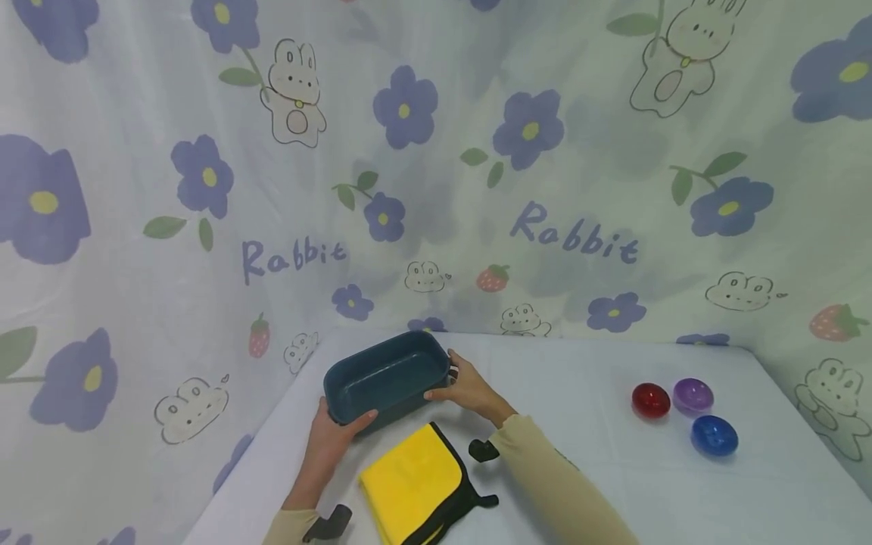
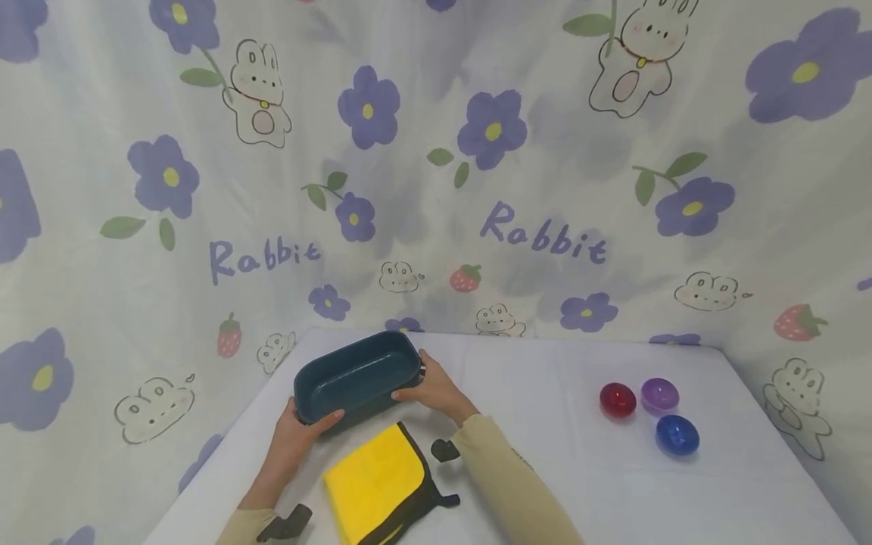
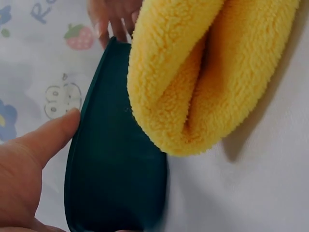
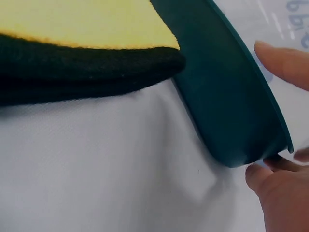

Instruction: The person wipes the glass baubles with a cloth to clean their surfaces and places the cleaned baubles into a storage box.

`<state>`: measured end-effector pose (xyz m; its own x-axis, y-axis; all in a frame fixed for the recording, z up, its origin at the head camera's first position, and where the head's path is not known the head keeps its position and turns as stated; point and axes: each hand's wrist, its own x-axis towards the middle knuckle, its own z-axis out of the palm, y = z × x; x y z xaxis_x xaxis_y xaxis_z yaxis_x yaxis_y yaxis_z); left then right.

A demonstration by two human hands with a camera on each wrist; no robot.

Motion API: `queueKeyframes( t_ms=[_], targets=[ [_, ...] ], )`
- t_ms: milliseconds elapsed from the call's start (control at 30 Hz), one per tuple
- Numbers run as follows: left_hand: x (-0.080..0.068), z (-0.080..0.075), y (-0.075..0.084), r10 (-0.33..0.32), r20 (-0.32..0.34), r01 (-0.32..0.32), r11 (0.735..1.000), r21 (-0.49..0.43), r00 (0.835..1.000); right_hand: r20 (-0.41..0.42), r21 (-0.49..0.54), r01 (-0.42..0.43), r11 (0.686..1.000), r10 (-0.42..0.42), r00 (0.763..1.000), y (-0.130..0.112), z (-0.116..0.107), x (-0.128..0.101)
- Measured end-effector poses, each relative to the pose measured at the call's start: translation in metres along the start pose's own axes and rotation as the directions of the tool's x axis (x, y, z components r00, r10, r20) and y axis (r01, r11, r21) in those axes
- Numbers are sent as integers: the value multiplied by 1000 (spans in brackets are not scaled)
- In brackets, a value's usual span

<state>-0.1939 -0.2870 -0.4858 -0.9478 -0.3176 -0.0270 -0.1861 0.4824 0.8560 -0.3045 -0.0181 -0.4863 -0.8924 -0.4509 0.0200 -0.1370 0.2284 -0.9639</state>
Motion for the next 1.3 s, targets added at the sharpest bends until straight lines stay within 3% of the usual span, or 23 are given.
queueKeyframes(
  t_ms=[267,433,667,1300],
  targets=[
    [-5,-1,4,35,8,-36,993,115,999,-58,-1,-56,998,56,997,7,1,-3],
    [-6,0,5,56,4,-56,988,143,998,-31,24,-2,1000,3,1000,11,-1,-4],
    [-5,-1,4,58,8,-59,989,138,998,-9,21,57,998,-56,998,10,-7,-7],
    [0,25,20,146,82,-149,988,30,986,-148,0,12,1000,-11,989,16,-30,-33]
  ],
)
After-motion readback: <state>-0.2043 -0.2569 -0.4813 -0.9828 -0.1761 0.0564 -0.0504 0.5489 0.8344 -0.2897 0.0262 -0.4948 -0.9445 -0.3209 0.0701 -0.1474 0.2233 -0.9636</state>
